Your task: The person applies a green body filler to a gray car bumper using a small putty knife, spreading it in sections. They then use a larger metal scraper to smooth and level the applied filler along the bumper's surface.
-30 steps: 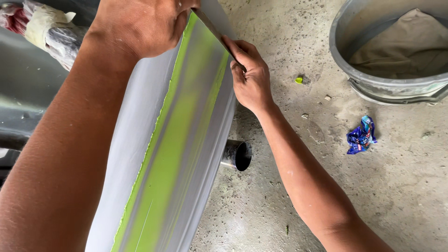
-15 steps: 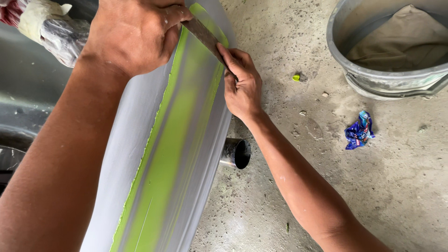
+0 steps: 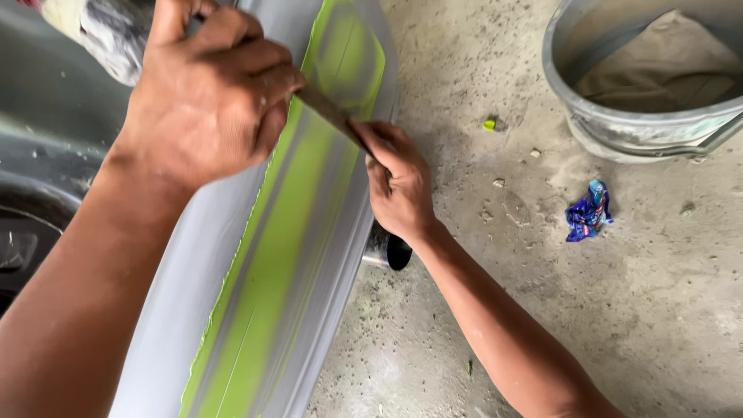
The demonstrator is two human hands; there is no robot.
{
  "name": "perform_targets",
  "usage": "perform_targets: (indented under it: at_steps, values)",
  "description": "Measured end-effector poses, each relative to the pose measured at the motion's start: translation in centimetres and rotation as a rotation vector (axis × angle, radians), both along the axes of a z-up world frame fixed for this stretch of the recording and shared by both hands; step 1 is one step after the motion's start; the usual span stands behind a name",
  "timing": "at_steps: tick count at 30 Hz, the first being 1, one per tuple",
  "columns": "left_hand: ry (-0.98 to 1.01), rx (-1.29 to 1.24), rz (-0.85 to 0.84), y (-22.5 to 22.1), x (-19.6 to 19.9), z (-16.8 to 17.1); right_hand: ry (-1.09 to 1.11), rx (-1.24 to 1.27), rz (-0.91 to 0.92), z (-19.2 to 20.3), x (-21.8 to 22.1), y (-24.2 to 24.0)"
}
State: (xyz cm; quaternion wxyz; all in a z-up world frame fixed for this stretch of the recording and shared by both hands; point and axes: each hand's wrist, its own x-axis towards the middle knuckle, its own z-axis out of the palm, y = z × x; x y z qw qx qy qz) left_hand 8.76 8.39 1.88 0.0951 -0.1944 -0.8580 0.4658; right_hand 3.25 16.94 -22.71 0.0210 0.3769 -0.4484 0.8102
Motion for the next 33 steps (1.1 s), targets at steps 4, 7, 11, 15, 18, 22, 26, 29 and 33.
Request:
perform_targets:
  at_steps: [4, 7, 11, 15, 18, 22, 26, 29, 33]
  values:
    - [-0.003, -0.081, 0.025, 0.5, -2.7, 0.1, 0.049, -0.062, 0.029, -1.2, -3.1, -0.9]
    - [-0.030, -0.020, 0.023, -3.0, -6.8, -1.0, 0.017, -0.043, 0.024, -2.2, -6.7, -3.6]
    - [0.002, -0.106, 0.078, -5.6, -8.9, -1.7, -0.022, -0.030, 0.060, -1.2, -8.9, -4.3]
    - [-0.002, -0.124, 0.111, -6.6, -9.0, -2.0, -0.052, 0.009, 0.070, -1.2, -9.0, -4.9]
    - [-0.033, -0.084, 0.100, -6.7, -8.9, -2.1, -0.049, -0.010, 0.122, -1.3, -8.8, -4.7]
    - [-0.062, -0.094, 0.124, -7.1, -8.3, -1.8, 0.027, -0.015, 0.086, -1.8, -8.4, -4.8]
    - [-0.021, -0.027, -0.017, -7.2, -7.6, -1.8, 0.048, -0.008, -0.056, -1.6, -7.6, -5.9]
    - [-0.007, -0.020, 0.027, -7.2, -7.3, -2.1, -0.015, 0.000, -0.103, -1.4, -6.8, -6.2]
    - [-0.011, 0.067, -0.022, -6.5, -6.3, -2.2, -0.025, 0.019, -0.151, -1.6, -5.8, -6.0]
